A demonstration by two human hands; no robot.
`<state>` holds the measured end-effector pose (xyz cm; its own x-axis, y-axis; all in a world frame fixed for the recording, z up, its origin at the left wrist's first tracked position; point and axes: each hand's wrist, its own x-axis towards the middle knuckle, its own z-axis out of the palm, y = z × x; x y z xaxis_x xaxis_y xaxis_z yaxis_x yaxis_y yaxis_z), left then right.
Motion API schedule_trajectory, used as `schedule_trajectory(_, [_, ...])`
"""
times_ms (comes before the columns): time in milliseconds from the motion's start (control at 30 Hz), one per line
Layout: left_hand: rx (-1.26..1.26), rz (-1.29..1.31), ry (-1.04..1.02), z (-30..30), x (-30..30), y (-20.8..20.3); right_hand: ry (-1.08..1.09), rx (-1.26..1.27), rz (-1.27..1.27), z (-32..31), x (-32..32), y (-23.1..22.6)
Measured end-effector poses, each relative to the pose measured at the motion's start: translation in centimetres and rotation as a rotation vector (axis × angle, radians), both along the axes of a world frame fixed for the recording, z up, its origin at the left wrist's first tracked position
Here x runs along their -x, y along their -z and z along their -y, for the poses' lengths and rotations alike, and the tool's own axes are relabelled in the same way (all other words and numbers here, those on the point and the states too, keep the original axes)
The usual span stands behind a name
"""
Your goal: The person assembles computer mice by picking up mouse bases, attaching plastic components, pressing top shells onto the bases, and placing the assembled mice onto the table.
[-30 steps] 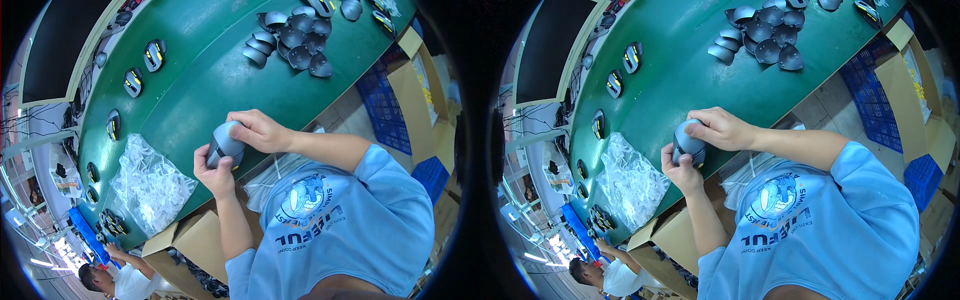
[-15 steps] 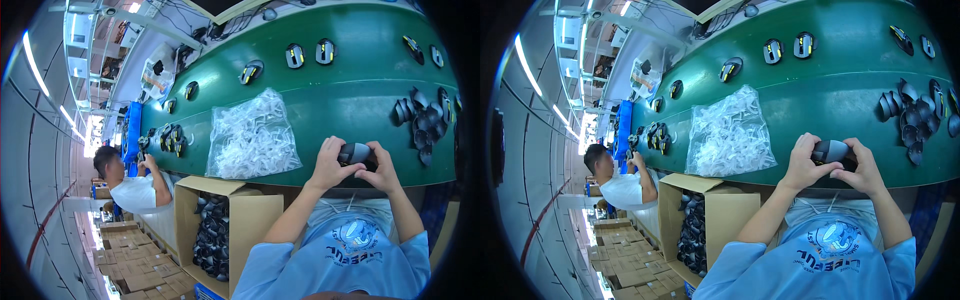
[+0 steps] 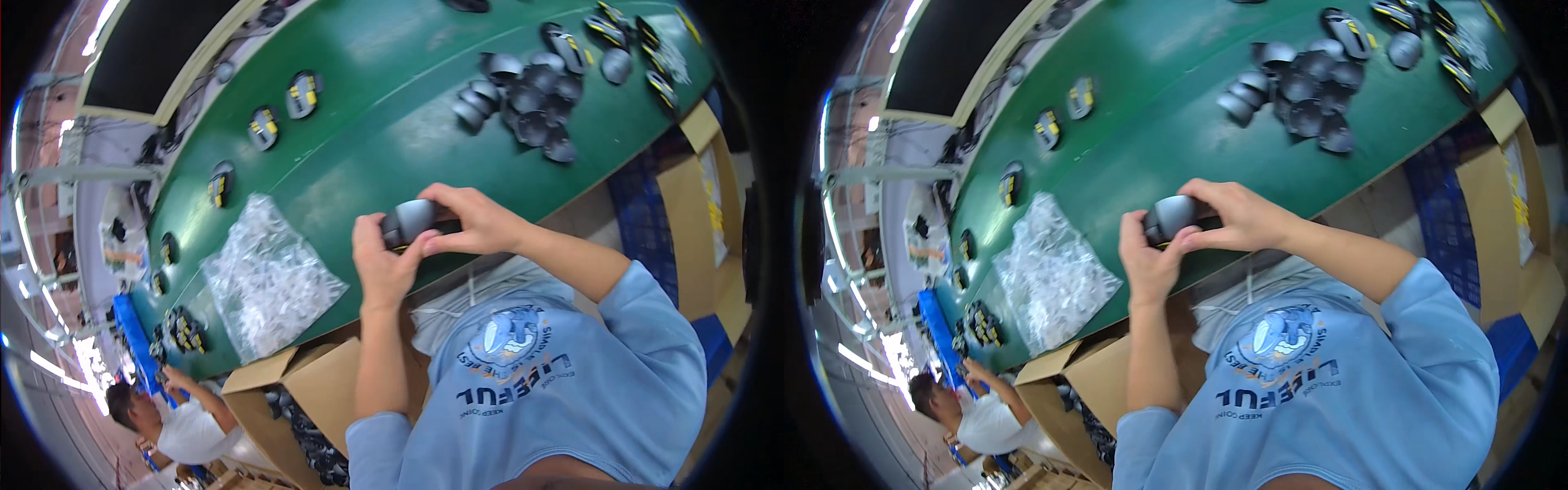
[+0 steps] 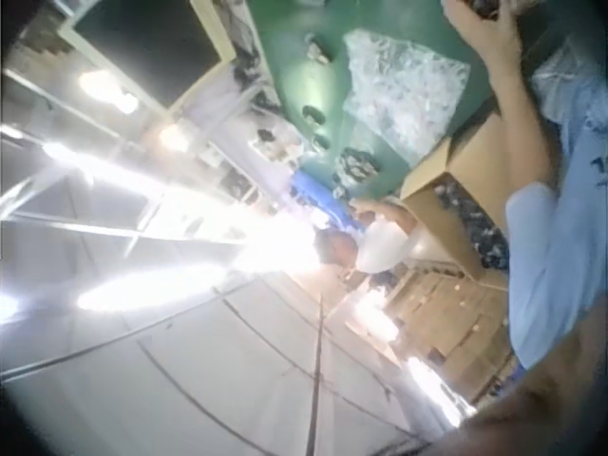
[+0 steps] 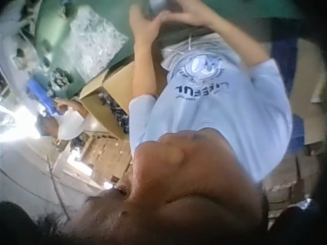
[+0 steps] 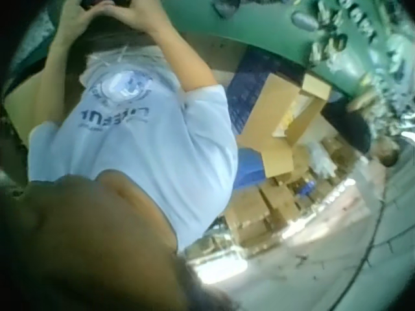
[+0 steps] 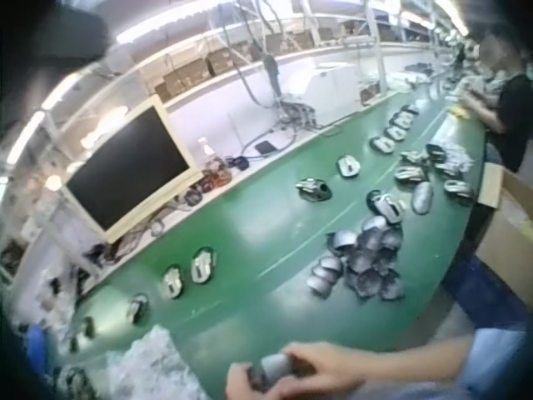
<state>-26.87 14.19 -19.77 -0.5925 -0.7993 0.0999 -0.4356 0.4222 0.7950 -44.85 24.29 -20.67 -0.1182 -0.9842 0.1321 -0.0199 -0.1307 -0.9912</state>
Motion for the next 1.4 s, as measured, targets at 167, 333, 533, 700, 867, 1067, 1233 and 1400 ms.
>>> schedule_trajectory(167, [0.041, 0.029, 0.107, 0.3, -0.6, -0.9, -0.026, 0.035, -0.006, -0.5, 0.2, 0.1])
schedule_trajectory(333, [0.029, 0.040, 0.143, 0.5, -0.6, -0.6, -0.051, -0.011, -0.035, -0.7, 0.4, 0.0])
schedule_trajectory(533, [-0.033, -0.004, 0.142, 0.3, -0.9, -0.4, -0.006, 0.056, -0.049, -1.0, 0.2, -0.1])
schedule_trajectory(700, [0.037, 0.013, 0.097, -0.5, -0.6, 0.3, 0.089, -0.011, -0.197, -1.1, -0.3, 0.3])
schedule_trajectory(867, [0.114, -0.040, 0.025, -1.3, -0.9, -0.4, 0.121, 0.081, -0.219, -1.0, -0.7, 0.2])
schedule_trajectory(1067, [-0.536, -0.266, -0.078, -1.2, -0.1, -0.5, 0.026, 0.026, 0.091, -0.3, -0.1, 0.1])
schedule_trajectory(1233, [-0.980, -0.556, -0.068, -2.7, 0.2, -0.6, 0.059, -0.018, 0.477, -1.0, -0.8, 0.0])
schedule_trajectory(1400, [-0.959, -0.525, 0.053, -2.4, 0.6, -1.1, 0.079, -0.026, 0.631, -0.5, -1.7, -0.3])
